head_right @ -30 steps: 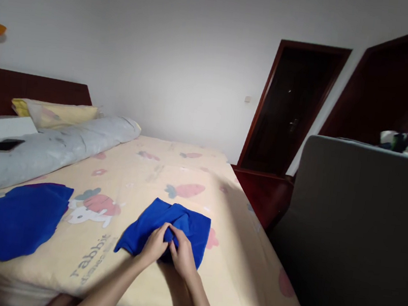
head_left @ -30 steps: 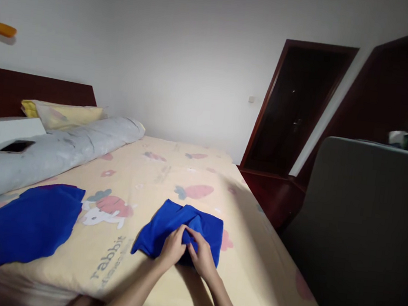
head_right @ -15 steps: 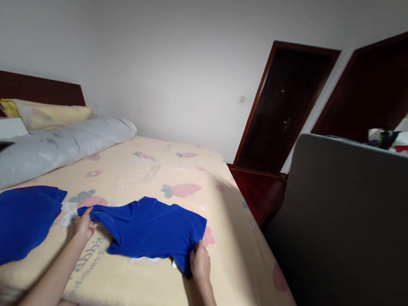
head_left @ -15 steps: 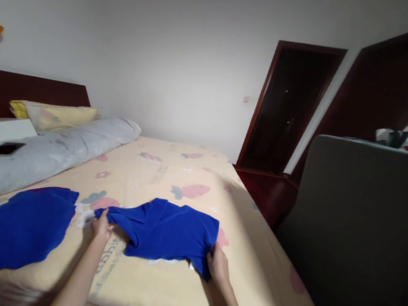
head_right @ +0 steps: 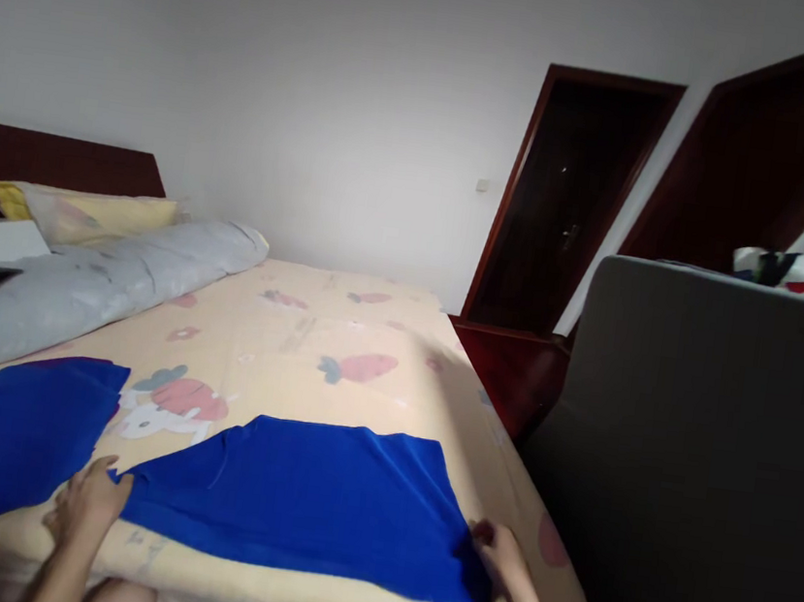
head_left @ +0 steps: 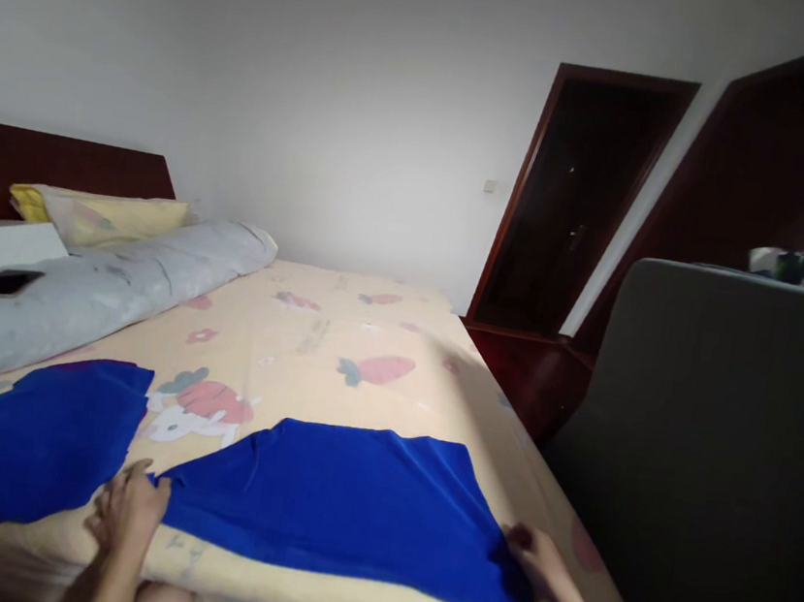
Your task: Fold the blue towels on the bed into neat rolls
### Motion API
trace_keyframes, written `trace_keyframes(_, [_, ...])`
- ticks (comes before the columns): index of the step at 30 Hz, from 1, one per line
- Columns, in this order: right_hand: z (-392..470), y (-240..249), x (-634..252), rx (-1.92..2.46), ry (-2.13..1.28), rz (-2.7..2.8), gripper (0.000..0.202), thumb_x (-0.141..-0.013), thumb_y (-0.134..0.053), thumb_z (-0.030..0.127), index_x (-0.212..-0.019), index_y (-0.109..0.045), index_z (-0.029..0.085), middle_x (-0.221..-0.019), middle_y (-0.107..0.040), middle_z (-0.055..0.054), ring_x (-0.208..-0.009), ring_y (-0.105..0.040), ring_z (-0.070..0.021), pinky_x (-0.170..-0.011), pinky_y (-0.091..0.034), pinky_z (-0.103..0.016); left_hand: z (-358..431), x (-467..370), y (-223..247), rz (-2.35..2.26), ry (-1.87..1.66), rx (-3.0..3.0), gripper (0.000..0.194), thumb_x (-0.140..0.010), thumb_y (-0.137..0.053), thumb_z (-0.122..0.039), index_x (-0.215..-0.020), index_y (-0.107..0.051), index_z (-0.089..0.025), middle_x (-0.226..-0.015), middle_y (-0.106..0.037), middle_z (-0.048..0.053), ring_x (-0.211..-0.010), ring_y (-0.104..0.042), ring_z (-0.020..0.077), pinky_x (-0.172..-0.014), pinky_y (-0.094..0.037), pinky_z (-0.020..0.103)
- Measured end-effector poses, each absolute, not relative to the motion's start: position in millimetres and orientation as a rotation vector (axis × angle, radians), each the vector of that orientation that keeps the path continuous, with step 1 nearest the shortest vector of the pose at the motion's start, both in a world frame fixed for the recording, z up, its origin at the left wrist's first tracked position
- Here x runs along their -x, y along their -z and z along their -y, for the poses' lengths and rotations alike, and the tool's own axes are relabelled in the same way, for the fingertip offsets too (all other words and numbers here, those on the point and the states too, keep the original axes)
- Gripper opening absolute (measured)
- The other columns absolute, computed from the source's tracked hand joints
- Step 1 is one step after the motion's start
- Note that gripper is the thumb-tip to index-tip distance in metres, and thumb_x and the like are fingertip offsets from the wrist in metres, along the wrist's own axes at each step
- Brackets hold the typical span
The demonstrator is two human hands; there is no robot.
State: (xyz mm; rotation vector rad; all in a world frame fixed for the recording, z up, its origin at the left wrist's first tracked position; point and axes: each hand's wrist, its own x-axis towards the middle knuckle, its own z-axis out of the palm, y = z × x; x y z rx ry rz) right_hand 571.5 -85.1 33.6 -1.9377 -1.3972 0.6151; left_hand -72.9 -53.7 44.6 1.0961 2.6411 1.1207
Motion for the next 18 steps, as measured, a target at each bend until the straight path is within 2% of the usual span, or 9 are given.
trace_keyframes(2, [77.4, -32.2, -572.8, 1.948, -0.561, 1.332, 0.014, -0.056, -0.057, 0.034, -0.057, -0.061, 0.021, -0.065, -0.069, -0.009, -0.068, -0.065, -0.0270, -0.065, -0.047, -0.035, 55.1, 41.4, -51.5, -2.761, -0.983, -1.324, 0.041, -0.079, -0.049, -0.026, -0.118, -0.058, -0.018, -0.131, -0.054, 0.020, -0.122, -0.047, 0.0441, -0.093, -0.038, 0.062])
trace_keyframes(3, [70.9, -32.0, -570.5, 1.939, -0.537, 1.306, 0.018, -0.059, -0.057, 0.037, -0.061, -0.064, 0.020, -0.072, -0.071, -0.011, -0.073, -0.067, -0.0282, -0.067, -0.048, -0.035, 53.7, 23.6, -56.5, -2.749, -0.903, -1.523, 0.040, -0.081, -0.047, -0.023, -0.119, -0.057, -0.020, -0.133, -0.053, 0.018, -0.122, -0.047, 0.0394, -0.096, -0.037, 0.057])
trace_keyframes(6, [43.5, -31.2, -554.5, 1.890, -0.540, 1.284, 0.027, -0.066, -0.055, 0.040, -0.078, -0.068, 0.020, -0.087, -0.074, -0.010, -0.085, -0.069, -0.0276, -0.074, -0.051, -0.034, 44.0, -26.8, -69.4, -2.379, -0.647, -2.071, 0.025, -0.085, -0.045, -0.020, -0.104, -0.061, -0.023, -0.119, -0.061, 0.010, -0.114, -0.054, 0.0267, -0.096, -0.038, 0.041])
trace_keyframes(9, [13.8, -28.9, -535.1, 1.868, -0.558, 1.252, 0.035, -0.071, -0.052, 0.036, -0.095, -0.068, 0.018, -0.100, -0.073, -0.011, -0.095, -0.069, -0.0251, -0.079, -0.052, -0.032, 32.7, -56.6, -71.2, -2.225, -0.363, -2.166, 0.022, -0.086, -0.051, -0.032, -0.103, -0.060, -0.021, -0.113, -0.061, 0.010, -0.112, -0.054, 0.0268, -0.090, -0.040, 0.038])
trace_keyframes(12, [-9.4, -27.6, -523.8, 1.901, -0.545, 1.193, 0.042, -0.074, -0.051, 0.034, -0.107, -0.065, 0.014, -0.104, -0.072, -0.014, -0.098, -0.068, -0.0241, -0.082, -0.052, -0.032, 27.4, -58.6, -64.8, -2.303, -0.258, -2.103, 0.028, -0.084, -0.052, -0.024, -0.111, -0.057, -0.018, -0.118, -0.059, 0.012, -0.117, -0.051, 0.0265, -0.089, -0.039, 0.036])
trace_keyframes(15, [-25.2, -29.5, -524.1, 1.958, -0.549, 1.145, 0.041, -0.071, -0.056, 0.034, -0.104, -0.066, 0.012, -0.096, -0.072, -0.015, -0.094, -0.068, -0.0278, -0.083, -0.052, -0.037, 30.0, -43.1, -58.6, -2.404, -0.208, -2.086, 0.035, -0.081, -0.051, -0.013, -0.115, -0.056, -0.018, -0.119, -0.060, 0.013, -0.117, -0.051, 0.0255, -0.091, -0.038, 0.036])
trace_keyframes(18, [-35.7, -33.8, -531.3, 1.979, -0.592, 1.116, 0.028, -0.064, -0.063, 0.030, -0.086, -0.069, 0.014, -0.085, -0.073, -0.013, -0.091, -0.068, -0.0302, -0.081, -0.050, -0.037, 35.1, -21.6, -56.7, -2.490, -0.113, -2.033, 0.038, -0.078, -0.055, -0.013, -0.116, -0.057, -0.016, -0.119, -0.061, 0.015, -0.117, -0.053, 0.0287, -0.091, -0.040, 0.039])
